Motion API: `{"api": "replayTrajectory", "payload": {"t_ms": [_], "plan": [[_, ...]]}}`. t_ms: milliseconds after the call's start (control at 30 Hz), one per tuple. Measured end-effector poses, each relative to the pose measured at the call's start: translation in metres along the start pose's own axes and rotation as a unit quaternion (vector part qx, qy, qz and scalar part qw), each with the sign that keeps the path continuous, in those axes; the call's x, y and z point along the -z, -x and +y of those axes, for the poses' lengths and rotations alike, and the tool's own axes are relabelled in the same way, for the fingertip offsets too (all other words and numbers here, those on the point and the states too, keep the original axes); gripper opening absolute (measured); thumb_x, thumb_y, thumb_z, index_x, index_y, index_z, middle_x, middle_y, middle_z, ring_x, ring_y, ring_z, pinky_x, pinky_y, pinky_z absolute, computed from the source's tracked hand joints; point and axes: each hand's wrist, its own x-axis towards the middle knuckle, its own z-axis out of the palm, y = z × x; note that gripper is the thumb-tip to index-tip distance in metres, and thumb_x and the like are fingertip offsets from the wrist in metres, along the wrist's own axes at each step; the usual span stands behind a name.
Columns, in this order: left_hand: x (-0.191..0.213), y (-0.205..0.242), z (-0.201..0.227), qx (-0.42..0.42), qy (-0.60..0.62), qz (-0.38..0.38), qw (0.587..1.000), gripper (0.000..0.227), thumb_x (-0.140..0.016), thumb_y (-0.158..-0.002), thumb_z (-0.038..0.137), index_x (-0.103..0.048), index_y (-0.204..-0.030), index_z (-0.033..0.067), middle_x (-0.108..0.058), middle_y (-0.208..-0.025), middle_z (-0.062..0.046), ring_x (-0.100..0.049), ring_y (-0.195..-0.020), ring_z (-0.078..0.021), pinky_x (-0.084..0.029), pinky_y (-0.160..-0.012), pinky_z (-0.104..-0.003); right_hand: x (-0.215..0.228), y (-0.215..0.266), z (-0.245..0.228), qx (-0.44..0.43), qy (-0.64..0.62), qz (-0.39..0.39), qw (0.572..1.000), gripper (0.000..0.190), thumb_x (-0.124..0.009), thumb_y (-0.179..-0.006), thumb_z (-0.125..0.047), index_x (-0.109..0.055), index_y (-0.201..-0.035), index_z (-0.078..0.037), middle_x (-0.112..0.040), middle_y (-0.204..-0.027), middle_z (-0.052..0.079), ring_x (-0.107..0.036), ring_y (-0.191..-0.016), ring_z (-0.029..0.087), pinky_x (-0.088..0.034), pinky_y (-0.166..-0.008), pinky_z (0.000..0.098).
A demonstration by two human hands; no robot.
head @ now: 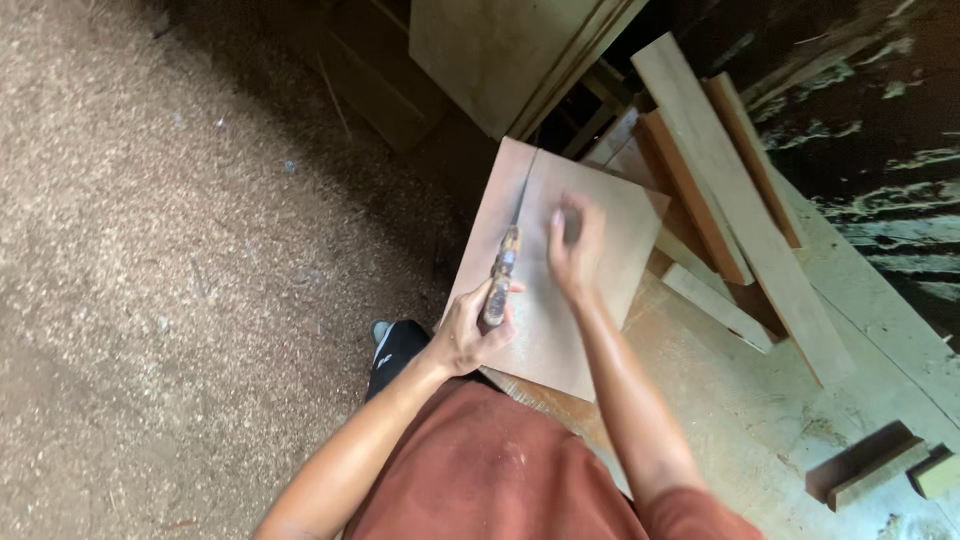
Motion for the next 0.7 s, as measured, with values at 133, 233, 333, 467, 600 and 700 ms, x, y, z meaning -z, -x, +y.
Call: {"api": "replayTrajectory", "payload": {"t_ms": [133,233,333,467,600,700], "plan": [[-0.005,0.003,-0.006,-0.055,-0.121,0.084,0.988,0.09,-0.039,-0.091,0.083,-0.066,-0.112,0.0003,-0.06,-0.071,-0.003,-0.064,-0.062,-0.0141,-0.051,-0.056,-0.03,0.024,0.048,-0.029,-0.053,-0.12,-0.094,0.987,0.017,-0.064,-0.096,-0.007,-0.065,-0.113,-0.004,-0.069,-0.106,0.009,-0.067,-0.102,0.022,-0.054,-0.095,0.0359],[-0.005,-0.001,-0.002,-0.121,-0.141,0.132,0.974,0.085,-0.034,-0.1,0.076,-0.069,-0.107,-0.0009,-0.063,-0.082,-0.008,-0.064,-0.072,-0.0208,-0.05,-0.063,-0.033,0.039,0.076,-0.062,-0.039,-0.193,-0.159,0.968,0.027,-0.067,-0.094,-0.019,-0.063,-0.116,-0.002,-0.067,-0.109,0.01,-0.066,-0.105,0.023,-0.053,-0.098,0.0365],[0.012,-0.012,0.004,-0.14,-0.123,0.114,0.976,0.075,-0.042,-0.105,0.067,-0.071,-0.099,-0.0015,-0.065,-0.085,-0.013,-0.067,-0.075,-0.0276,-0.052,-0.065,-0.037,0.047,0.08,-0.092,-0.027,-0.216,-0.165,0.962,0.052,-0.073,-0.087,-0.034,-0.055,-0.123,-0.002,-0.06,-0.111,0.012,-0.061,-0.106,0.023,-0.051,-0.099,0.037],[0.028,-0.036,-0.005,-0.152,-0.122,0.065,0.979,0.06,-0.051,-0.101,0.055,-0.066,-0.087,-0.0013,-0.064,-0.081,-0.014,-0.067,-0.07,-0.0293,-0.05,-0.06,-0.037,0.037,0.077,-0.121,-0.036,-0.054,-0.13,0.989,0.068,-0.087,-0.072,-0.038,-0.052,-0.119,-0.003,-0.061,-0.101,0.017,-0.061,-0.094,0.027,-0.052,-0.086,0.039],[0.033,-0.041,-0.018,-0.143,-0.119,0.034,0.982,0.047,-0.052,-0.106,0.038,-0.061,-0.079,0.0007,-0.058,-0.075,-0.013,-0.06,-0.067,-0.0306,-0.046,-0.061,-0.041,0.017,0.07,-0.139,-0.145,-0.042,-0.098,0.984,0.062,-0.089,-0.073,-0.032,-0.049,-0.11,-0.003,-0.064,-0.088,0.012,-0.065,-0.079,0.025,-0.056,-0.074,0.0367],[0.04,-0.043,-0.035,-0.154,-0.104,0.014,0.982,0.041,-0.056,-0.105,0.03,-0.062,-0.076,0.0016,-0.054,-0.072,-0.011,-0.058,-0.064,-0.0271,-0.046,-0.057,-0.041,0.003,0.073,-0.153,-0.188,-0.043,-0.061,0.979,0.05,-0.086,-0.079,-0.025,-0.053,-0.11,-0.004,-0.067,-0.084,0.011,-0.067,-0.074,0.022,-0.057,-0.07,0.0352]]}}
